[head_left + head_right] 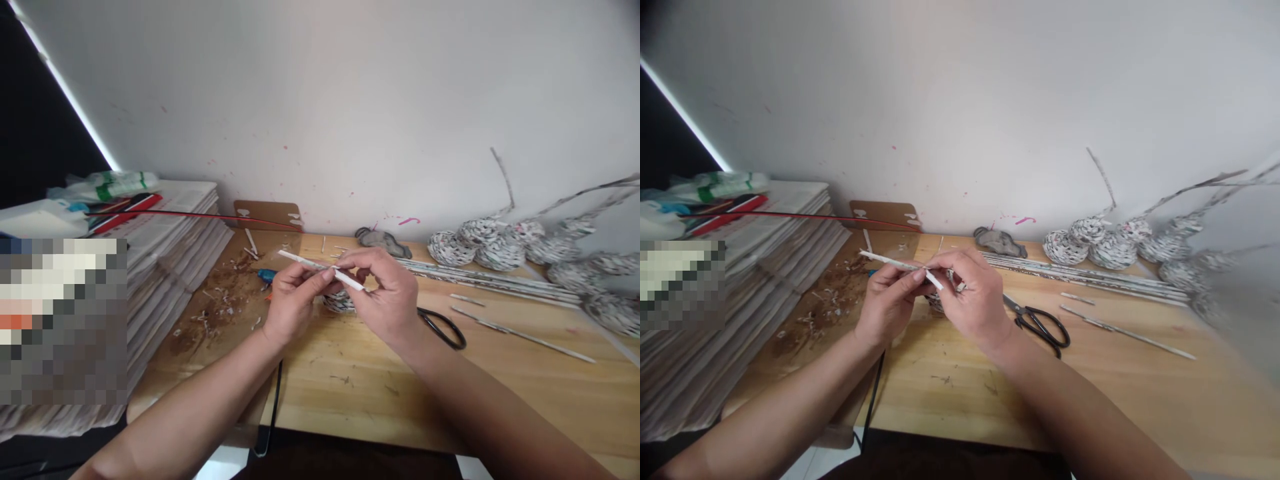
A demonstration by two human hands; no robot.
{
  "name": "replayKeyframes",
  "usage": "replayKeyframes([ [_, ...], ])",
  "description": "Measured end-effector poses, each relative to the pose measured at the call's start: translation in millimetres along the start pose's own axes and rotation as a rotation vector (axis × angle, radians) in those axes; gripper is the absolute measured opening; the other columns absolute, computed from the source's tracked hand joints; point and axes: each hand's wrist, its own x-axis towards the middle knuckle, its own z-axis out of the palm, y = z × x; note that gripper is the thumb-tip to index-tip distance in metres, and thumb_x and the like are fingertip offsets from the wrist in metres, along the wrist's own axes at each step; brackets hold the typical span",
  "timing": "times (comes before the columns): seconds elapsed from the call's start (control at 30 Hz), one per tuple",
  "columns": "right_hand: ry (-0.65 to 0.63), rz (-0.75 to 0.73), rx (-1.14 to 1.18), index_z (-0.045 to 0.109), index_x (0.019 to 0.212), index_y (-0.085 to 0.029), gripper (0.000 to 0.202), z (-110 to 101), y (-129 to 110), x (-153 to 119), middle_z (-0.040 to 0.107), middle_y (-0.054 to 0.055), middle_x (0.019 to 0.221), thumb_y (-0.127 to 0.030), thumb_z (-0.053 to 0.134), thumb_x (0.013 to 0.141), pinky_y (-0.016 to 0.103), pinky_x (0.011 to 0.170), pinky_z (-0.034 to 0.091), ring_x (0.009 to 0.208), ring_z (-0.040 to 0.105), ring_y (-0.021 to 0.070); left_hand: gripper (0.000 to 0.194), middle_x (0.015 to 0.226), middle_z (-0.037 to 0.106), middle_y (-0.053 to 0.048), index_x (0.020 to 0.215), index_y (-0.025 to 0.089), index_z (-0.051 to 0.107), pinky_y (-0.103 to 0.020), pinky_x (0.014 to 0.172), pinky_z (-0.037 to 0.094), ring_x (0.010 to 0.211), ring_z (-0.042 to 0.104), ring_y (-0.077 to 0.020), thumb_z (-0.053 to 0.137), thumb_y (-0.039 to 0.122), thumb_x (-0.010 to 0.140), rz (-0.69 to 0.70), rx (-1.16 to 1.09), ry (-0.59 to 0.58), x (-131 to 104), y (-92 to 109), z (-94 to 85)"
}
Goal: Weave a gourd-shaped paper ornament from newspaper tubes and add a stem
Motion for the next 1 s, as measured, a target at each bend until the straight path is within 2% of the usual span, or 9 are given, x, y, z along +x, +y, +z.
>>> replayKeyframes([
  [0.23,-0.112,-0.176,-0.047,0.075,0.099,-0.026,0.027,-10.8,5.1,8.2,0.073,0.003,0.094,-0.004,0.067,0.086,0.031,0.078,0.058,0.088,0.068,0.0167,0.013,0.077,0.077,0.0,0.076,0.019,0.078,-0.025,0.068,0.064,0.07,0.072,-0.0127,0.087,0.025,0.069,0.022,-0.001,-0.031,-0.3,1.2,-1.2],
  [0.4,-0.13,-0.224,-0.087,0.075,0.102,-0.027,0.028,-14.5,7.6,8.8,0.075,0.006,0.105,-0.005,0.067,0.087,0.035,0.084,0.059,0.094,0.071,0.0184,0.013,0.079,0.078,0.0,0.078,0.02,0.079,-0.028,0.07,0.064,0.072,0.073,-0.014,0.087,0.025,0.069,0.031,-0.001,-0.02,-0.2,1.2,-2.0],
  [0.53,-0.111,-0.282,-0.122,0.076,0.101,-0.024,0.025,-13.5,9.3,5.9,0.076,0.009,0.105,-0.006,0.067,0.087,0.036,0.083,0.06,0.094,0.073,0.0201,0.014,0.081,0.078,-0.001,0.082,0.021,0.079,-0.027,0.07,0.064,0.072,0.073,-0.014,0.086,0.024,0.07,0.016,-0.007,-0.021,-0.5,2.3,-2.2],
  [0.8,-0.111,-0.532,-0.286,0.075,0.104,-0.019,0.027,-14.6,13.6,-0.1,0.076,0.014,0.109,-0.003,0.065,0.085,0.037,0.08,0.062,0.096,0.074,0.0236,0.013,0.075,0.076,0.0,0.074,0.016,0.077,-0.02,0.066,0.06,0.069,0.07,-0.0109,0.086,0.021,0.066,-0.087,-0.088,0.004,-0.4,5.2,-0.9],
  [0.9,-0.132,-0.498,-0.197,0.074,0.107,-0.019,0.031,-12.0,14.3,-2.3,0.075,0.014,0.111,-0.001,0.065,0.084,0.039,0.084,0.062,0.1,0.073,0.0245,0.012,0.075,0.076,-0.001,0.075,0.016,0.077,-0.019,0.063,0.058,0.067,0.069,-0.0107,0.085,0.02,0.067,-0.115,-0.126,-0.008,0.6,5.1,-1.2],
  [1.0,-0.121,-0.342,-0.053,0.073,0.108,-0.024,0.034,-7.1,11.9,-5.4,0.075,0.011,0.113,-0.002,0.066,0.083,0.041,0.087,0.062,0.103,0.073,0.0243,0.013,0.077,0.075,-0.002,0.076,0.016,0.076,-0.021,0.062,0.058,0.068,0.069,-0.0117,0.084,0.021,0.067,-0.128,-0.136,-0.02,1.1,5.0,-1.3],
])
